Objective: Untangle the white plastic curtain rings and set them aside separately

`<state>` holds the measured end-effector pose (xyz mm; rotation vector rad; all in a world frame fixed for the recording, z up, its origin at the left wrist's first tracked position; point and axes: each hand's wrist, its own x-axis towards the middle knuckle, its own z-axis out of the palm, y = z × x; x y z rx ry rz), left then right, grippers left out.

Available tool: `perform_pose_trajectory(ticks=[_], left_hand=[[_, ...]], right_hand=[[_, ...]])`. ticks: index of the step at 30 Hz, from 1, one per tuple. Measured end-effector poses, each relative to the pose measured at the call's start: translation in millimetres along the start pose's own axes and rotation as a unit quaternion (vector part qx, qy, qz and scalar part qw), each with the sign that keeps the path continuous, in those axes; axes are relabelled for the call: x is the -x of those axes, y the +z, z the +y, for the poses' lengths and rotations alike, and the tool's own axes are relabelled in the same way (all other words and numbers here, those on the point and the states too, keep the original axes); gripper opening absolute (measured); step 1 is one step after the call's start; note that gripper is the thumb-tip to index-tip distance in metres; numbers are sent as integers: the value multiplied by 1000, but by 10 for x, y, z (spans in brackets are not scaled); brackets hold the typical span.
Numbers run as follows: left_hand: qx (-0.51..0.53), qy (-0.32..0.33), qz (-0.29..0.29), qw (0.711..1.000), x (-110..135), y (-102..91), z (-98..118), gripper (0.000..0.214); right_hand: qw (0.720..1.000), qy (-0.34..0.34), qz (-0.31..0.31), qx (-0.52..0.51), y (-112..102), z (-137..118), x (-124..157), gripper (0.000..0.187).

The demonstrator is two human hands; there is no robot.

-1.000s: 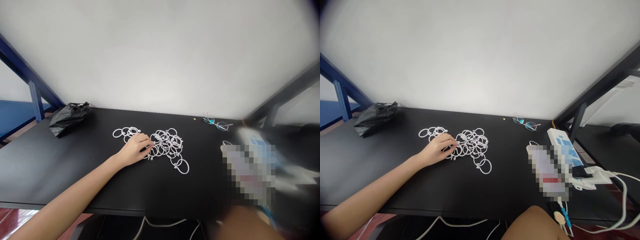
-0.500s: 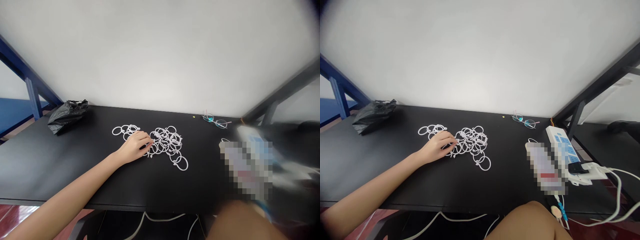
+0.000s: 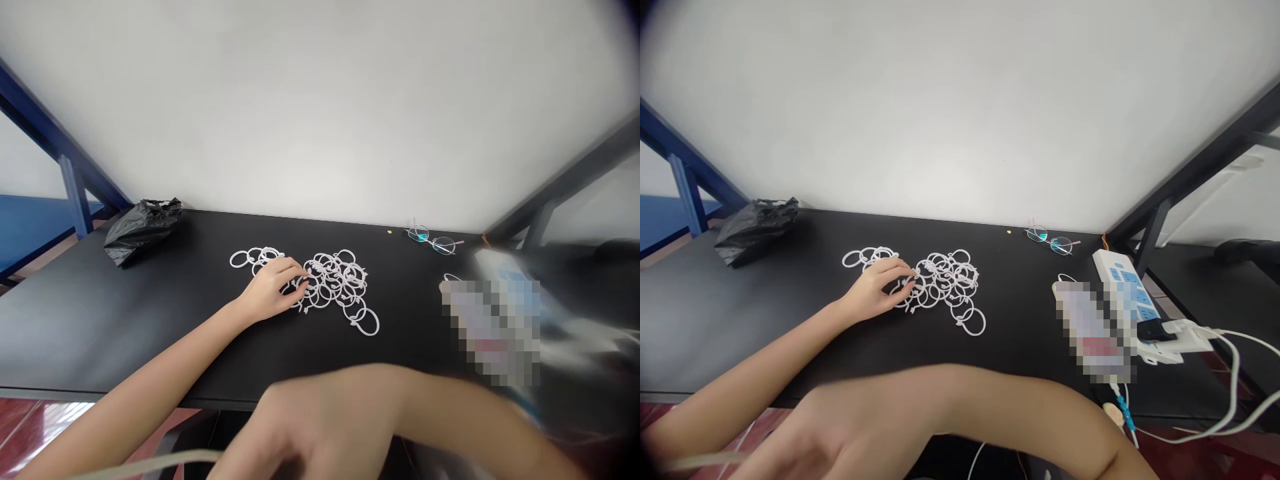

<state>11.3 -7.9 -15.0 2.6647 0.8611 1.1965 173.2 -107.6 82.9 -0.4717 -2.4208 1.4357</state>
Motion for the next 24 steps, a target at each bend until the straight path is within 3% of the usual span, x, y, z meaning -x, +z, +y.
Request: perform_pose_trajectory(ticks=[2, 3, 5, 6, 7, 8, 9, 10, 11, 13, 18, 21, 24], left_hand=[[9, -5, 11, 1000, 7, 14, -7, 12], [14, -9, 16, 1000, 11, 22, -10, 12], [28, -18, 25, 999, 16, 37, -14, 12], [36, -22, 29, 999, 17, 41, -12, 13], [43, -23, 32, 998, 17, 42, -8, 13], [47, -22, 33, 998, 16, 41, 0, 14], [50, -17, 35, 998, 15, 39, 10, 13], [49, -11, 36, 998, 14, 36, 23, 12], [47, -4, 39, 998, 13, 32, 38, 12], [40, 11, 48, 998, 14, 24, 75, 11], [59, 8, 61, 996, 20, 18, 198, 13], [142, -74, 60, 985, 12, 40, 269, 11], [306, -206, 73, 927, -10, 62, 303, 7]], right_hand=[[992, -31, -106, -58, -167, -119, 31, 11], [983, -30, -150, -99, -255, -144, 62, 13], [981, 26, -133, -135, -412, -90, 139, 19], [983, 41, -110, -138, -470, -5, 175, 20], [989, 56, -50, -129, -511, 113, 205, 20], [991, 66, 52, -105, -534, 255, 225, 19], [979, 77, 181, -58, -540, 407, 233, 15], [947, 85, 310, 3, -533, 555, 232, 9], [918, 84, 386, 43, -515, 687, 223, 13], [899, 78, 428, 53, -456, 875, 198, 20], [910, 49, 408, 58, -314, 990, 198, 17], [908, 20, 416, 45, -293, 1015, 246, 20], [908, 19, 418, 28, -307, 1044, 281, 21]])
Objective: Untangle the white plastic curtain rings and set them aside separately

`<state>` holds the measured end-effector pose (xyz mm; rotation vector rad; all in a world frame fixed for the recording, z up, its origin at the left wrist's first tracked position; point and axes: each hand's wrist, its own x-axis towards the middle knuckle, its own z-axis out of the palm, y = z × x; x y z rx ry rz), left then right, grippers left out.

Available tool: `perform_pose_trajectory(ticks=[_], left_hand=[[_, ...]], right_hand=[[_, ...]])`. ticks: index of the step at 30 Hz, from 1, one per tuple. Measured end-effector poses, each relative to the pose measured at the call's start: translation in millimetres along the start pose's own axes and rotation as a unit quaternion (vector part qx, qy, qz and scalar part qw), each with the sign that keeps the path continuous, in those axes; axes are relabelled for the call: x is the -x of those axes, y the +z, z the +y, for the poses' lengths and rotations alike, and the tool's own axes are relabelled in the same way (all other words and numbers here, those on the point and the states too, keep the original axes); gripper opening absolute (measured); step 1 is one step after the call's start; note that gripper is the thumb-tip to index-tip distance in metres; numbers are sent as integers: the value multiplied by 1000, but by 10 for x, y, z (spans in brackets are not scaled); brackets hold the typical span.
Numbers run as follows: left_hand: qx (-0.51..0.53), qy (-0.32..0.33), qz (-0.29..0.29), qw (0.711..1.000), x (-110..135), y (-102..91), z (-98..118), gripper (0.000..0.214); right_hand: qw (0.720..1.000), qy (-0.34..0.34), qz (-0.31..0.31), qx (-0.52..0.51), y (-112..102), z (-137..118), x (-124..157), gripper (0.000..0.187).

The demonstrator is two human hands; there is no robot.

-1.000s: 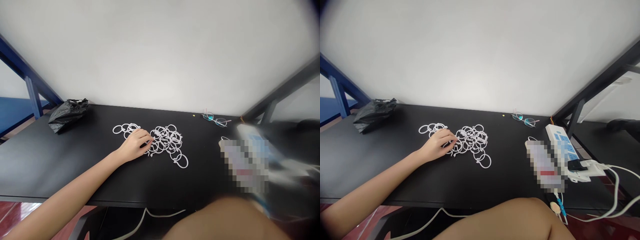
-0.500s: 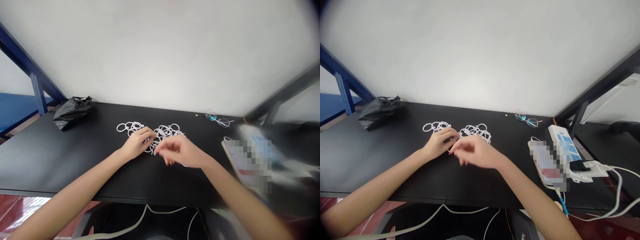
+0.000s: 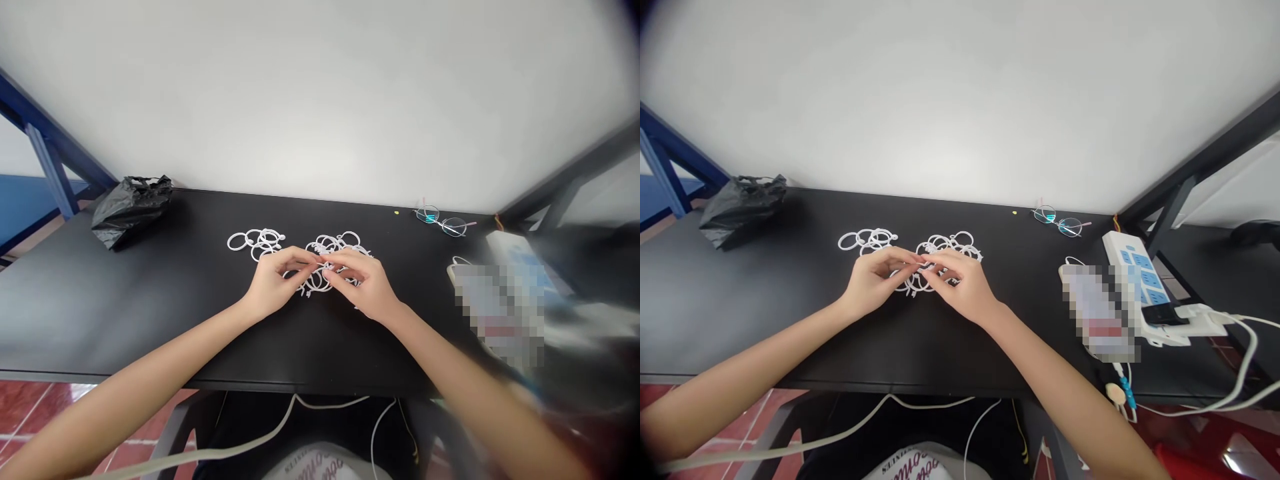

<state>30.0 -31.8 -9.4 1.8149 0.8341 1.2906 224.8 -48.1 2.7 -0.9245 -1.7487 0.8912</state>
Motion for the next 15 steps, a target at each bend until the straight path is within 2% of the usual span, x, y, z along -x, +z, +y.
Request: perform_pose_trajectory(ticks=[3, 5, 7, 9, 11, 13, 15], left_hand=[[139, -105, 0, 985, -25, 0, 9, 15], [174, -144, -2, 974, -36, -8, 21, 19], [173, -156, -14, 972, -28, -4, 43, 21], [131, -123, -36, 983, 2, 15, 76, 23], [42, -35, -71, 996, 47, 40, 112, 34], [-58, 61, -95, 992, 92, 59, 140, 45], [-127, 128, -100, 979, 121, 63, 150, 46]], right_hand=[[1000, -18, 17, 9, -11, 4, 0, 16], [999, -49, 19, 13, 1, -11, 8, 10], [997, -77, 26, 14, 30, -31, 29, 6], [994, -100, 48, 17, 73, -49, 60, 7], [990, -117, 76, 25, 125, -62, 97, 9], [986, -134, 92, 33, 179, -70, 136, 9], [983, -151, 97, 40, 227, -76, 171, 8]])
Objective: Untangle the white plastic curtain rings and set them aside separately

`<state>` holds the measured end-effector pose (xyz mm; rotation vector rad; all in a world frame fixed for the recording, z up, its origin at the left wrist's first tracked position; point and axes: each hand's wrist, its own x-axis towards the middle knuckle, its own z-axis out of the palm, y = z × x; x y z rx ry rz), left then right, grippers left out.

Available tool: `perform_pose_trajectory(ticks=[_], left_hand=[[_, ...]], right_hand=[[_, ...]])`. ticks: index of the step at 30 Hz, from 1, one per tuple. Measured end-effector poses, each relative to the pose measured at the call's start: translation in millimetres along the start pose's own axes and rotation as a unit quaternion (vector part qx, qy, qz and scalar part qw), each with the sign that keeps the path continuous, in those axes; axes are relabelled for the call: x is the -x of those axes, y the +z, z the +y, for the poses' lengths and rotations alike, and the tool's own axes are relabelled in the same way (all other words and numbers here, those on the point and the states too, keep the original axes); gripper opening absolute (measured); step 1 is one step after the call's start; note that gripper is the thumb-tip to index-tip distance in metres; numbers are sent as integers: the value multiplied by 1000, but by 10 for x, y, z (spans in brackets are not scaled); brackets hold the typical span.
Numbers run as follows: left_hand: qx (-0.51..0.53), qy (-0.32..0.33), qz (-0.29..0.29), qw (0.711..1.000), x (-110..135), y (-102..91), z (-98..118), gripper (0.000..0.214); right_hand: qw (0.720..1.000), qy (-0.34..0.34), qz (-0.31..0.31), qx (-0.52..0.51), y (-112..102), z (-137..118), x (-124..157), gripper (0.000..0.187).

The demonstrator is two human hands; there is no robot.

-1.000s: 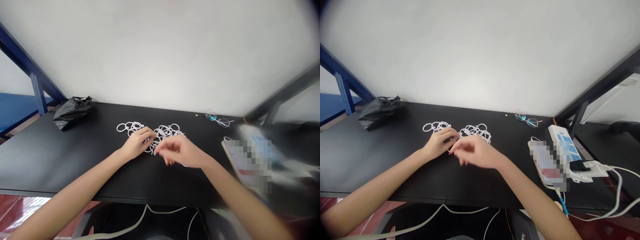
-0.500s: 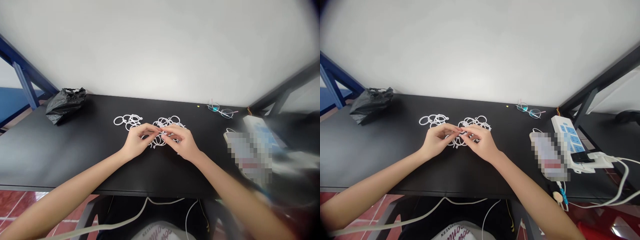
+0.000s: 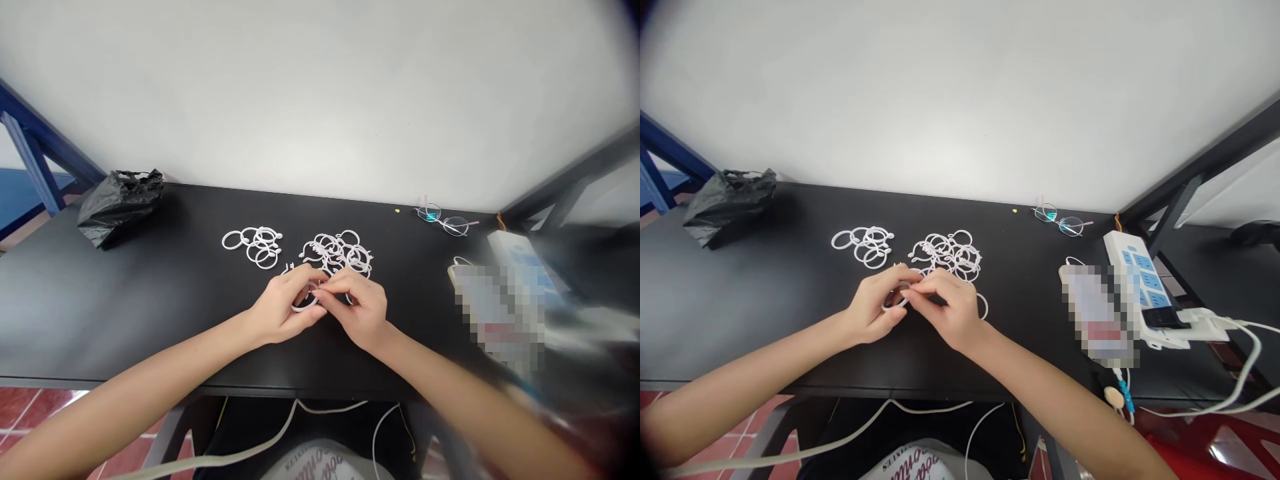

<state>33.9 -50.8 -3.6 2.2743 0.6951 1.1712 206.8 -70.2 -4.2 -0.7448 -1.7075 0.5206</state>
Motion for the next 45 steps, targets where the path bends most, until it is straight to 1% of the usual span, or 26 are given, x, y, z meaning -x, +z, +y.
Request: perform_pose_trajectory(ticks=[3, 5, 8, 11, 14, 17, 20, 22, 24, 26, 27, 29, 30, 32, 36, 39, 42, 45], left_hand=[[-51, 45, 6, 998, 18, -7, -24, 39], [-58, 66, 8, 996, 21, -12, -57, 38], [-51, 85, 10, 995, 18, -16, -84, 37], [-52, 104, 11, 993, 13, -18, -67, 37], [-54, 109, 14, 992, 13, -17, -35, 36], [-60, 108, 15, 992, 18, -4, -26, 36], [-77, 102, -2, 992, 9, -11, -48, 37], [-109, 103, -19, 989, -13, -63, -84, 37], [-158, 93, -30, 983, -50, -171, -149, 34], [-211, 46, -18, 976, -95, -323, -249, 27], [-246, 7, 10, 969, -117, -405, -310, 26], [-306, -50, 42, 950, -151, -553, -446, 28], [-331, -76, 50, 939, -160, -611, -516, 29], [-349, -98, 45, 931, -162, -682, -649, 30], [-337, -107, 30, 935, -120, -678, -861, 28], [-328, -111, 22, 938, -85, -642, -958, 23], [-325, -113, 30, 938, -77, -643, -980, 21], [-329, -99, 62, 937, -102, -648, -891, 18]], right_hand=[[999, 10, -22, 22, 36, -15, 37, 10], [996, 25, -65, 49, 45, -11, 43, 18], [989, -1, -130, 75, 47, 9, 36, 31], [986, -34, -147, 66, 49, 33, 39, 35], [987, -39, -152, 35, 61, 54, 58, 35], [989, -31, -145, 22, 82, 66, 63, 35], [989, -17, -143, 25, 91, 65, 44, 35], [990, -2, -139, 33, 80, 58, 29, 36], [991, 15, -123, 43, 56, 53, 24, 36], [994, 27, -97, 49, 24, 57, 28, 36], [995, 33, -82, 50, 8, 64, 33, 37], [996, 46, -58, 47, -20, 86, 39, 38], [996, 53, -48, 45, -30, 100, 39, 39], [996, 69, -32, 38, -44, 130, 35, 40], [995, 90, -17, 30, -55, 168, 23, 40], [996, 87, -11, 35, -61, 166, 20, 40], [996, 77, -3, 45, -70, 153, 14, 40], [996, 66, 8, 51, -78, 141, 5, 39]])
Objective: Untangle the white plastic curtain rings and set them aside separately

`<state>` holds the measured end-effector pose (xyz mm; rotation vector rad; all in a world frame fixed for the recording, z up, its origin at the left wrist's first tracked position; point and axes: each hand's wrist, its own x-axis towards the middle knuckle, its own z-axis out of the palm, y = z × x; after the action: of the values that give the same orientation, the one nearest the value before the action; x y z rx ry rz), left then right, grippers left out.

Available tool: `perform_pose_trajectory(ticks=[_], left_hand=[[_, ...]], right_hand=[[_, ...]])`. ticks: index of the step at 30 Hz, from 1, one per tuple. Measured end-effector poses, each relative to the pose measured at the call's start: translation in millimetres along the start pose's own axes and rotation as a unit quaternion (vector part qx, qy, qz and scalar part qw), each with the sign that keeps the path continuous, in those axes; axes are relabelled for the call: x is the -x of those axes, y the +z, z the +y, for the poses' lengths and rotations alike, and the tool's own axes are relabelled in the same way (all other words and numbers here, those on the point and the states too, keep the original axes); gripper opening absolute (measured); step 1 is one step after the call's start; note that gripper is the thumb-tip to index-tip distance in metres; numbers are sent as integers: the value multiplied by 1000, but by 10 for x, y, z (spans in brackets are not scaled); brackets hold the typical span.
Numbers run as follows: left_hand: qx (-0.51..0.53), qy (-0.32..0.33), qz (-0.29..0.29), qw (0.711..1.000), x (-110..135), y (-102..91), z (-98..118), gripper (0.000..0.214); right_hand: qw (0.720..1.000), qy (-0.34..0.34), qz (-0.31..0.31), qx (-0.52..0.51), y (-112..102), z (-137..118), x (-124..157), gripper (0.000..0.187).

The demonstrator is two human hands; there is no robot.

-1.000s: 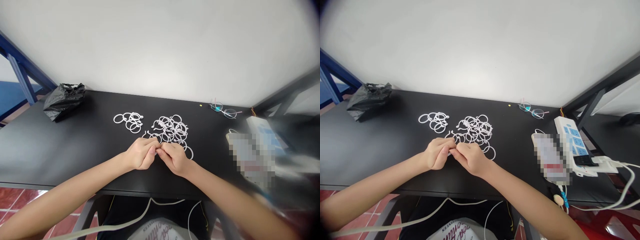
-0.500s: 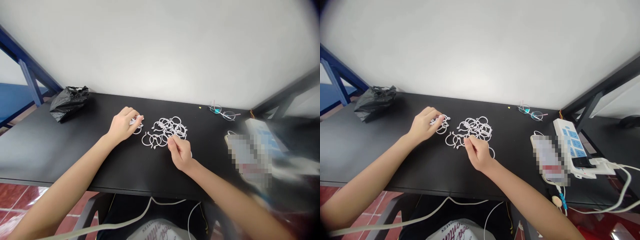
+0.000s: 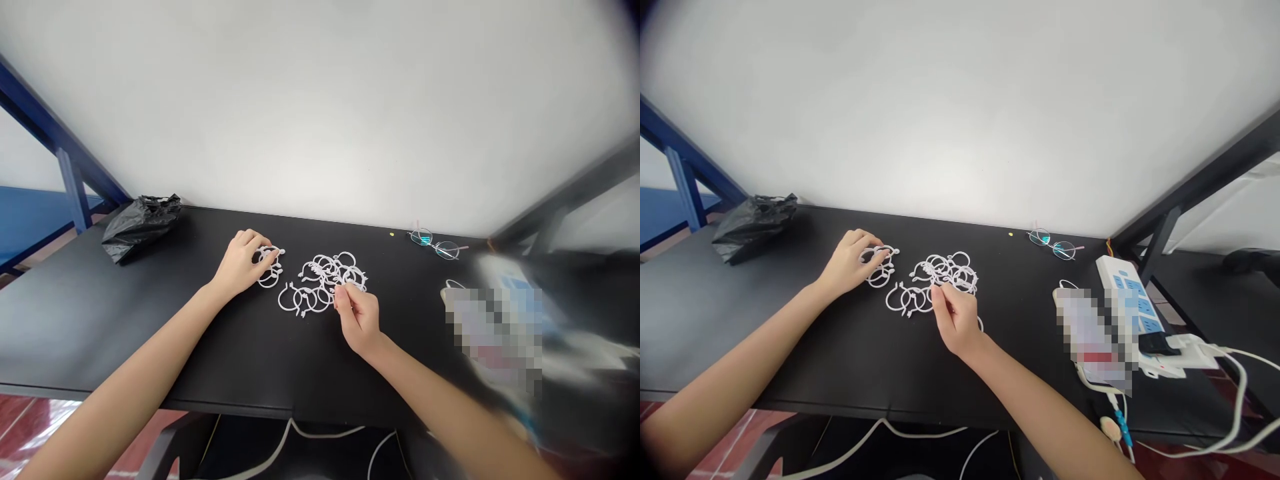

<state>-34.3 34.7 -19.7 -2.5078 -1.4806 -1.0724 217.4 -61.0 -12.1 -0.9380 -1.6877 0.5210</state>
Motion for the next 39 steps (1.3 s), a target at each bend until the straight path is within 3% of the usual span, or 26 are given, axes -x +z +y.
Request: perform_pose_trajectory(ticks=[3, 7, 10, 14, 17, 22, 26, 33, 39], left_hand=[[26, 40, 17, 999, 2, -80, 199, 12], [63, 141, -81, 985, 48, -134, 523, 10], [49, 156, -154, 975, 77, -146, 627, 18], [-48, 67, -162, 983, 55, -226, 518, 17], [-105, -4, -200, 974, 9, -320, 398, 11], [-112, -14, -279, 954, -10, -353, 372, 14], [-113, 1, -304, 946, 45, -293, 413, 23], [-98, 10, -310, 946, 59, -279, 433, 26], [-133, -62, -247, 958, 30, -294, 415, 21]], right_hand=[[1000, -8, 3, 2, -1, -14, -2, 39], [999, -25, -8, 20, 7, -35, 4, 39], [999, -33, -14, 30, 8, -36, 8, 39], [998, -45, -6, 34, -8, -24, -1, 39], [998, -50, -1, 35, -23, -19, -14, 39], [998, -53, -7, 26, -29, -10, -7, 38], [998, -57, -10, 30, -21, 1, 8, 38], [998, -54, -12, 43, -16, -4, 1, 39], [997, -61, -11, 43, -17, -13, 1, 38]])
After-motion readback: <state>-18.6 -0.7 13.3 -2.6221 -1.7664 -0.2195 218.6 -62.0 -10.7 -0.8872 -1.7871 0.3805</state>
